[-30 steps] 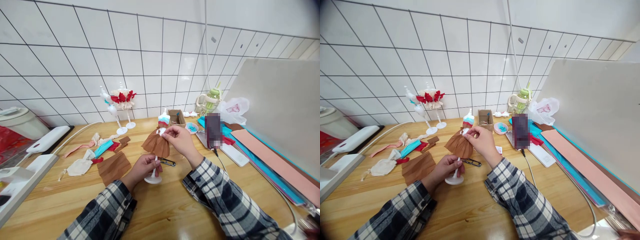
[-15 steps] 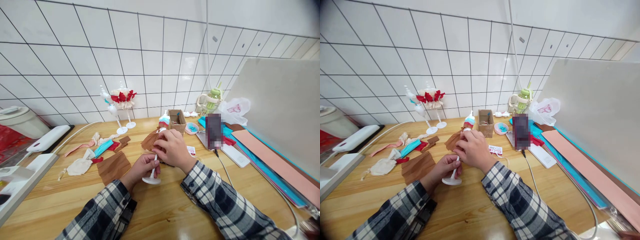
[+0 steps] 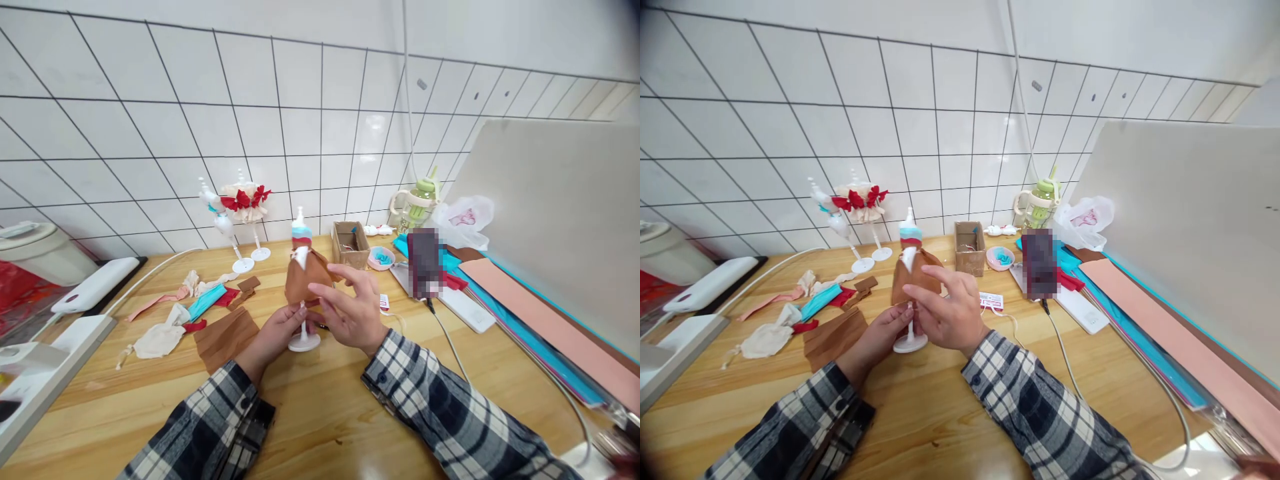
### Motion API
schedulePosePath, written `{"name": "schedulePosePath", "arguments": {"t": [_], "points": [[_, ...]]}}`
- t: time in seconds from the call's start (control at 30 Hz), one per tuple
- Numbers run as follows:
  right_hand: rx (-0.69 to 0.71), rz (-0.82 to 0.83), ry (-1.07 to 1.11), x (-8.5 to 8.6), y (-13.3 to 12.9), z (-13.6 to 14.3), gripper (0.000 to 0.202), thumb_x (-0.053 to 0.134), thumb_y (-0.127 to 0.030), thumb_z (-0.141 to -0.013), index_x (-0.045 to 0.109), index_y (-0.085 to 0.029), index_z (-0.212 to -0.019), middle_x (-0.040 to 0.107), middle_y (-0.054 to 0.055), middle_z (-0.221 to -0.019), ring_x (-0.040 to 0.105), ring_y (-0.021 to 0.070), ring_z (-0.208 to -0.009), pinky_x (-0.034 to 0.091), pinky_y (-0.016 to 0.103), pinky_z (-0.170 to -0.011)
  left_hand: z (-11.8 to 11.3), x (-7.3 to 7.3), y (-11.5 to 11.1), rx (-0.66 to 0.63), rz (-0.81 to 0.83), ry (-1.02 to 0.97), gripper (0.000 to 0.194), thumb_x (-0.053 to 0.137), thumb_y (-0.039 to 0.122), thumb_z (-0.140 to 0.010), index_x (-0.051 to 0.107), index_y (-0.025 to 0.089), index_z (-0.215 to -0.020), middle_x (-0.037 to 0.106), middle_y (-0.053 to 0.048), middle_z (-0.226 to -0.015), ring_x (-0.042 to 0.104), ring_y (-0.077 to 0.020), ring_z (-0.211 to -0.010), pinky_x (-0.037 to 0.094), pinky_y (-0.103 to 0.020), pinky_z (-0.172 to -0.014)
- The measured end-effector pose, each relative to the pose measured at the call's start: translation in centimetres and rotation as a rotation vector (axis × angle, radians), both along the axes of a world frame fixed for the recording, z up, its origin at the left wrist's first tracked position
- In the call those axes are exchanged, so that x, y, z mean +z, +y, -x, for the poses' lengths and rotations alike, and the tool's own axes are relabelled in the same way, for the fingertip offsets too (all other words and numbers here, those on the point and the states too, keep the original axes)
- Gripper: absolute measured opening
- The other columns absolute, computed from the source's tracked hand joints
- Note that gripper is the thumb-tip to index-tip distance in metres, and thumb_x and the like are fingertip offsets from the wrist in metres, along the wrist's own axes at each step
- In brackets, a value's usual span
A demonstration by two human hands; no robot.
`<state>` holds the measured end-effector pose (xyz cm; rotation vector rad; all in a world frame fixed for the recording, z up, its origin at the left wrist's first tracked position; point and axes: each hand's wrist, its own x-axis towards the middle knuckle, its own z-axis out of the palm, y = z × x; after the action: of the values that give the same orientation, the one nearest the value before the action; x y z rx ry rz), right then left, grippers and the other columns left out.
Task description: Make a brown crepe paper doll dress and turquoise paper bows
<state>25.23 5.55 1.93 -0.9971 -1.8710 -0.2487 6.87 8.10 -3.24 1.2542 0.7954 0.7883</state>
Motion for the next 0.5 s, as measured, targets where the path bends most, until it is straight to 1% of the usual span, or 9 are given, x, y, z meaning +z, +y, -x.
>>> {"name": "schedulePosePath", "arguments": {"t": [0.07, 0.13, 0.17, 0.23, 0.27, 0.3, 0.4, 0.43, 0.5], "points": [[-0.096, 0.007, 0.154, -1.4, -0.7, -0.4, 0.034, 0.055, -0.021, -0.081, 0.063, -0.033, -0.111, 0.052, 0.005, -0.125, 0.053, 0.0228, -0.103, 0.042, 0.038, -0.084, 0.2, 0.2, 0.1, 0.069, -0.072, 0.021, 0.040, 0.052, 0.048, -0.085, 0.063, 0.014, -0.103, 0.066, -0.005, -0.075, 0.057, -0.0153, -0.068, 0.043, -0.026, -0.066], [-0.125, 0.061, 0.206, -2.6, -1.3, -0.7, 0.033, 0.052, -0.019, -0.082, 0.060, -0.028, -0.113, 0.054, 0.008, -0.120, 0.053, 0.0231, -0.104, 0.043, 0.040, -0.085, 0.4, 0.3, 0.3, 0.133, -0.144, 0.063, 0.042, 0.048, 0.048, -0.087, 0.057, 0.017, -0.114, 0.064, -0.002, -0.073, 0.055, -0.0151, -0.066, 0.043, -0.026, -0.065], [-0.120, 0.097, 0.194, -3.0, -1.5, -0.9, 0.033, 0.051, -0.018, -0.082, 0.059, -0.026, -0.113, 0.054, 0.008, -0.119, 0.052, 0.0233, -0.105, 0.042, 0.040, -0.088, 0.5, 0.4, 0.3, 0.154, -0.168, 0.092, 0.042, 0.045, 0.049, -0.088, 0.055, 0.018, -0.115, 0.062, 0.000, -0.069, 0.052, -0.0139, -0.060, 0.041, -0.025, -0.061], [-0.110, 0.172, 0.153, -3.4, -2.0, -1.1, 0.034, 0.050, -0.017, -0.082, 0.058, -0.023, -0.114, 0.054, 0.009, -0.119, 0.051, 0.0235, -0.107, 0.040, 0.041, -0.092, 0.6, 0.4, 0.5, 0.192, -0.210, 0.159, 0.040, 0.042, 0.052, -0.088, 0.054, 0.018, -0.107, 0.055, 0.003, -0.062, 0.043, -0.0118, -0.049, 0.037, -0.024, -0.052], [-0.107, 0.205, 0.134, -3.5, -2.1, -1.1, 0.034, 0.051, -0.017, -0.081, 0.058, -0.023, -0.113, 0.054, 0.009, -0.120, 0.051, 0.0233, -0.108, 0.040, 0.041, -0.093, 0.7, 0.4, 0.6, 0.212, -0.237, 0.191, 0.040, 0.041, 0.054, -0.088, 0.055, 0.019, -0.102, 0.054, 0.004, -0.061, 0.042, -0.0116, -0.047, 0.037, -0.024, -0.051], [-0.108, 0.234, 0.118, -3.5, -2.2, -1.0, 0.033, 0.051, -0.016, -0.081, 0.059, -0.023, -0.113, 0.054, 0.008, -0.120, 0.051, 0.0232, -0.107, 0.039, 0.040, -0.093, 0.7, 0.3, 0.7, 0.226, -0.261, 0.216, 0.040, 0.040, 0.055, -0.088, 0.054, 0.019, -0.098, 0.055, 0.003, -0.062, 0.043, -0.0122, -0.049, 0.038, -0.025, -0.052], [-0.105, 0.311, 0.058, -3.6, -2.2, -0.9, 0.033, 0.052, -0.013, -0.079, 0.060, -0.023, -0.110, 0.053, 0.008, -0.122, 0.049, 0.0226, -0.107, 0.039, 0.039, -0.093, 1.0, 0.3, 0.8, 0.271, -0.359, 0.307, 0.042, 0.037, 0.055, -0.087, 0.055, 0.018, -0.092, 0.063, -0.004, -0.073, 0.057, -0.0180, -0.067, 0.046, -0.029, -0.067], [-0.103, 0.333, 0.032, -3.8, -2.1, -0.8, 0.033, 0.053, -0.013, -0.079, 0.061, -0.023, -0.109, 0.053, 0.007, -0.122, 0.049, 0.0225, -0.107, 0.038, 0.038, -0.093, 1.2, 0.3, 0.9, 0.286, -0.388, 0.342, 0.042, 0.037, 0.054, -0.087, 0.056, 0.017, -0.092, 0.065, -0.006, -0.079, 0.059, -0.0201, -0.076, 0.047, -0.031, -0.074], [-0.101, 0.382, -0.026, -4.3, -1.7, -0.8, 0.029, 0.053, -0.013, -0.079, 0.063, -0.023, -0.105, 0.054, 0.006, -0.120, 0.048, 0.0221, -0.108, 0.037, 0.038, -0.094, 1.7, 0.3, 1.0, 0.320, -0.440, 0.417, 0.041, 0.038, 0.051, -0.086, 0.059, 0.017, -0.091, 0.067, -0.010, -0.091, 0.060, -0.0230, -0.092, 0.045, -0.033, -0.087]]}}
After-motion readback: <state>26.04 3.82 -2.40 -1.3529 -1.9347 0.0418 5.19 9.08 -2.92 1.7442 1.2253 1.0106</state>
